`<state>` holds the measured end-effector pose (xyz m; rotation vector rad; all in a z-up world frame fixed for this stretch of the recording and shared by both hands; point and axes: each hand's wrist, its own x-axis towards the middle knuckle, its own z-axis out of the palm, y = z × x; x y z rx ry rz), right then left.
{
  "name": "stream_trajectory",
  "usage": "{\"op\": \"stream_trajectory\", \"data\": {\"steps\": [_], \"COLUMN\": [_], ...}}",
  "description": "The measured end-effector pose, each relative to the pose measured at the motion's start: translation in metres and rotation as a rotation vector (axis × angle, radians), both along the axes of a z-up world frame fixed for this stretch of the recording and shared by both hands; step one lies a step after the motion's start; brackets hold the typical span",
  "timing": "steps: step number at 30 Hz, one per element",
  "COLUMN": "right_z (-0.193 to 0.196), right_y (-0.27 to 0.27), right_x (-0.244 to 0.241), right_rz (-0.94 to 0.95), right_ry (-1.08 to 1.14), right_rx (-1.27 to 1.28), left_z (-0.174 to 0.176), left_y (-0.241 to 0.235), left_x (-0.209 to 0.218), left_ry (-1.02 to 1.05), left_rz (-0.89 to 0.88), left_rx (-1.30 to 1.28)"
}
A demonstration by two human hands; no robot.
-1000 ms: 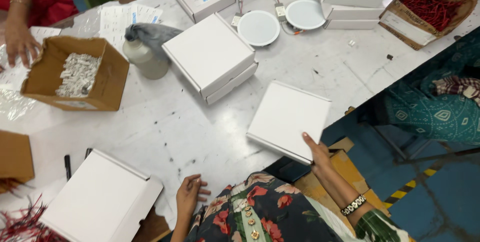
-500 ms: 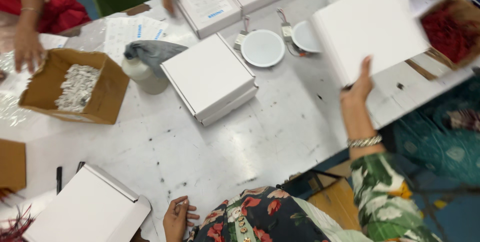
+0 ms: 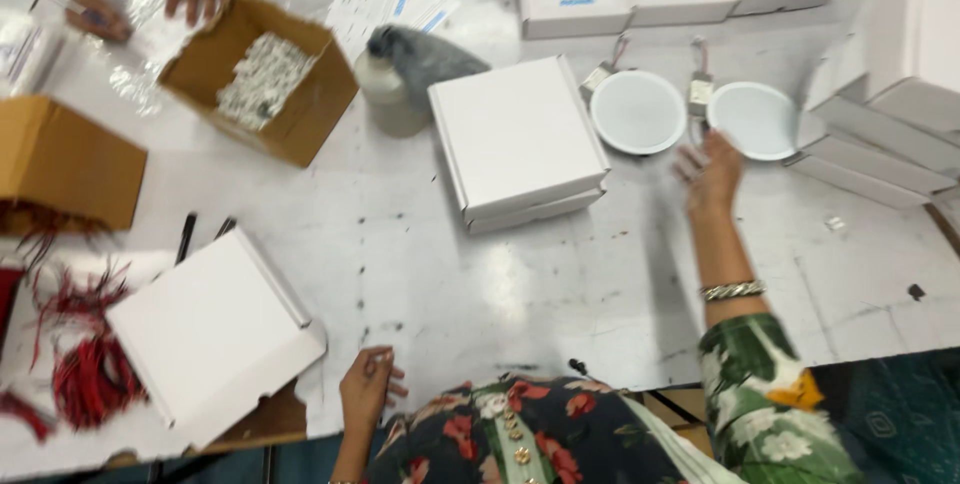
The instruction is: The person packs round LED light fixtures into white cardboard boxes. She wraps each fixture in plastic, places it in a box, adds a power adapter, closes the box, and stacks it on the table.
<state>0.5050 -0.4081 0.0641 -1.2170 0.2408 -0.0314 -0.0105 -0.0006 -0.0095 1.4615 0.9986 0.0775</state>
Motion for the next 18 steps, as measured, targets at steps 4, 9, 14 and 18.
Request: {"op": "stream_trajectory", "data": {"steps": [4,9,14,18], "right_z": [-0.021,-0.034,-0.063,-0.081], "right_y": [0.073,0.1,0.09,0.097], "right_x": [-0.09,-0.2,-0.275,-0.311], "right_rz": [0.023,0.224,0.484,0.563], "right_ry": [0.049,0.061,0.164,0.262], "right_rx": [-0.098,-0.216,-0.317,-0.315], "left_z": [-0.003,0.02,0.046,0.045], "left_y": [0.006,0.032,0.144,0.233], "left_x": [0.001,0.0,-0.035,-0.094], "left_ry": [-0.06,-0.185,-0.155,0.062], "left_rz": [-0.075,-0.187,0.477,0.61], "left_rx": [-0.05,0.223,0.958,0.817]}}
